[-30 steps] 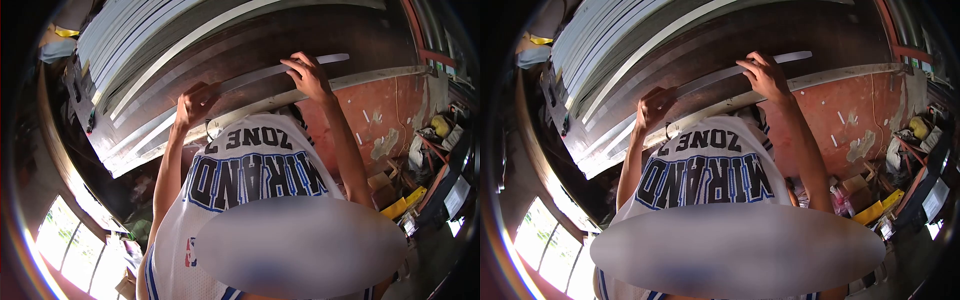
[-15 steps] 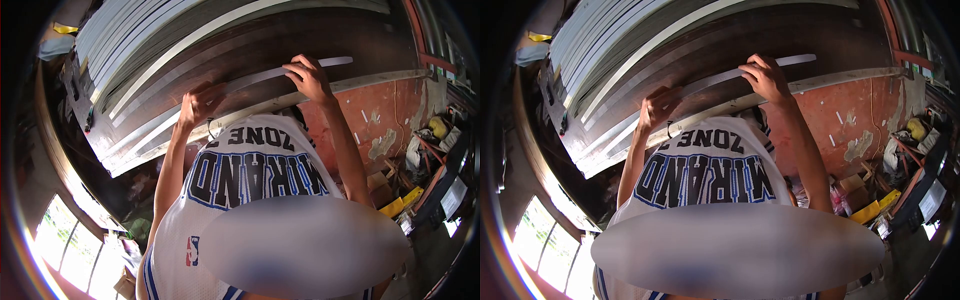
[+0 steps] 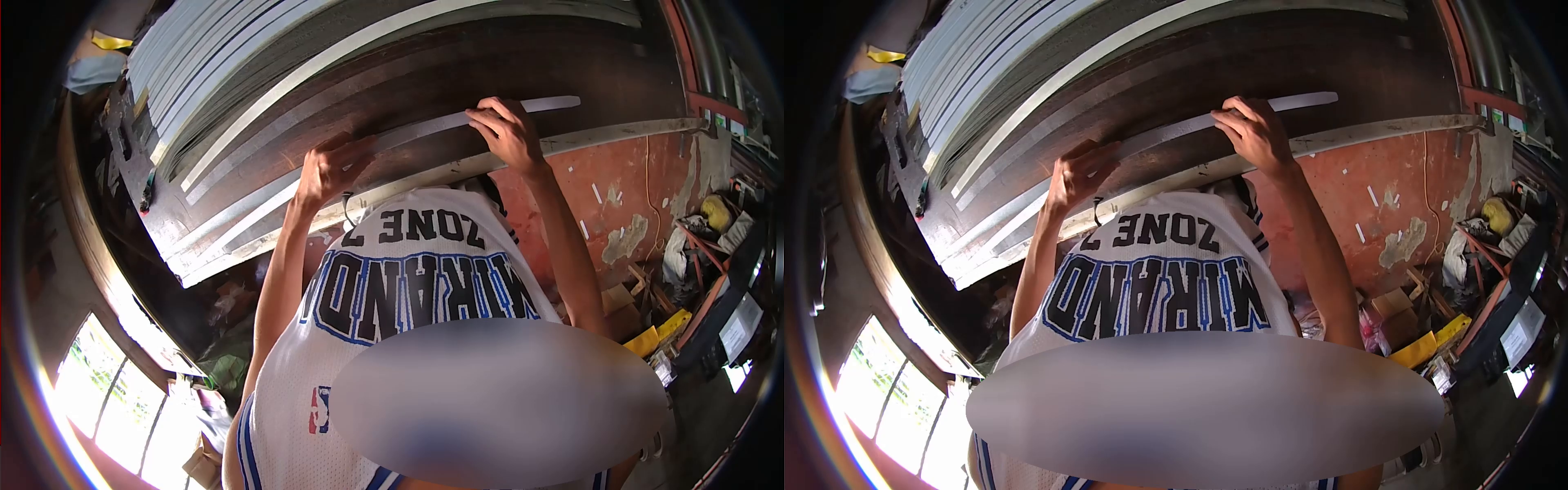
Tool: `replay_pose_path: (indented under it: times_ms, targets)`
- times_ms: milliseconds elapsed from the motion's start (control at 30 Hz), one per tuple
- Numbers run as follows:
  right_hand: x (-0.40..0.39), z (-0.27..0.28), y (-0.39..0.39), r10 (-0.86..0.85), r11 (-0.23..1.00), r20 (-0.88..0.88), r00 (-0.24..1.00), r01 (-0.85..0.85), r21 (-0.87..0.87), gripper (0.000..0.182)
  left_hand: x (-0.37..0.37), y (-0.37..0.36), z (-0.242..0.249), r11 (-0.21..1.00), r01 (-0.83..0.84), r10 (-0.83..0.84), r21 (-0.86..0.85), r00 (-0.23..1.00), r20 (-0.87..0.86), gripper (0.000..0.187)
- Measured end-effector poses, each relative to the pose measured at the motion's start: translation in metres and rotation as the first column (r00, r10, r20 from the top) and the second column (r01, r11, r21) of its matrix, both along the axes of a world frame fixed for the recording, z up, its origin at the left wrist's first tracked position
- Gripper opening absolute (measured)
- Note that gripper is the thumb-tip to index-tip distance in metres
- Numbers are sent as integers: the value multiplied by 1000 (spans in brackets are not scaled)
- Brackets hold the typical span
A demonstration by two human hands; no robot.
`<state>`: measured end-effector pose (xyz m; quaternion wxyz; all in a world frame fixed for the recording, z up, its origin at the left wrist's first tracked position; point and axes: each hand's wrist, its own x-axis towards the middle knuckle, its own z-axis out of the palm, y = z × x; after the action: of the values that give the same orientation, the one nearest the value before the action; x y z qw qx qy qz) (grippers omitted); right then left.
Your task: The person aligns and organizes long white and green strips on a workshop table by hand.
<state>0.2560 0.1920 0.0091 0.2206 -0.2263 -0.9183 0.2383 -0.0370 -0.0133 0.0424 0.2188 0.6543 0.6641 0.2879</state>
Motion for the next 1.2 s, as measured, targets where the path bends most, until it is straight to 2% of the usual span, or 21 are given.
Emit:
replay_pose_path:
  times_ms: [67, 300, 633, 700, 833, 933, 1200]
  targets:
    - [0, 1, -1, -11, 1000, -6, 1000, 11, -2, 19, 0, 1, 1, 1000, -1, 1, 4, 1000, 2, 28]
    - [-1, -4, -1, 6, 991, 17, 1000, -9, 137, 18, 0, 1, -5, 999, -4, 5, 46, 1000, -18, 27]
    - [-19, 1, -14, 56, 998, -4, 998, -56, 9, 21, 1, 1, -9, 999, -39, 39, 2, 999, -36, 26]
    - [-26, 1, -18, 63, 998, 19, 998, -62, -27, 22, 1, 3, -9, 995, 4, 4, 102, 997, -83, 29]
    - [-31, 1, -19, 55, 994, 21, 998, -53, -96, 20, 3, 4, -8, 994, -9, 18, 105, 996, -88, 28]
    - [-30, 4, -18, 60, 993, 79, 995, -52, -103, 22, 4, 4, -6, 996, 6, 2, 91, 996, -86, 27]
    - [-36, 7, -23, 70, 995, 73, 995, -65, -71, 26, 3, 6, -6, 991, 34, -23, 128, 996, -84, 26]
